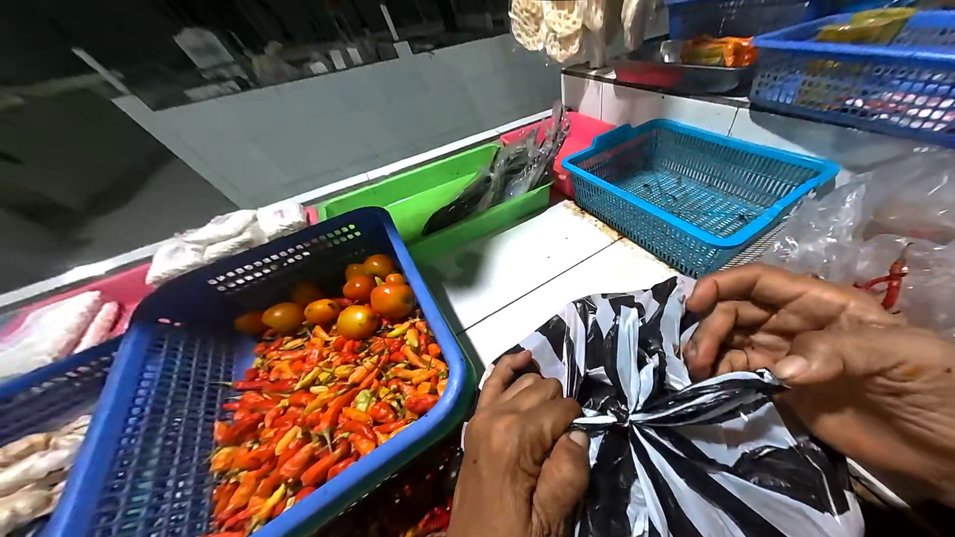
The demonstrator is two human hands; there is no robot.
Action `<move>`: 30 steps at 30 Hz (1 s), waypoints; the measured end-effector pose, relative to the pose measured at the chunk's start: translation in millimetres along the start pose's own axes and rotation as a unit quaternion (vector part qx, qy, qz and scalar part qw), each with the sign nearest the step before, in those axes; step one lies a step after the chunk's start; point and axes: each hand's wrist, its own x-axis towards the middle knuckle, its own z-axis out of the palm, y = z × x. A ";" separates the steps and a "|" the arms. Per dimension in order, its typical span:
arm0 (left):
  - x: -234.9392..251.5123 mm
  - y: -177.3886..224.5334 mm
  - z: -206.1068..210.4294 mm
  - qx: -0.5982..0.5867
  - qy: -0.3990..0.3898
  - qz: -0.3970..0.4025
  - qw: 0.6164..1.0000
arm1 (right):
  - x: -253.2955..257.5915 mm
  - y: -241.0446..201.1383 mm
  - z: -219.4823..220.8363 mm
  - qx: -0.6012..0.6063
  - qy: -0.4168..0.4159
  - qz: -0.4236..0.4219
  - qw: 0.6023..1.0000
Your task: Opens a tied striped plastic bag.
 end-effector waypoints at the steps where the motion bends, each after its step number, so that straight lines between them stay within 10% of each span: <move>1: 0.2 0.9 -0.5 0.002 -0.002 -0.003 1.000 | 0.3 0.7 -2.4 0.001 -0.013 -0.005 1.000; 13: 0.3 5.5 1.4 0.015 -0.003 -0.020 1.000 | -1.3 -4.0 1.3 -0.156 -0.074 -0.078 0.982; 30: -0.7 5.0 10.8 0.038 0.021 0.000 0.999 | -29.0 -6.9 20.1 -0.509 -0.157 -0.302 0.791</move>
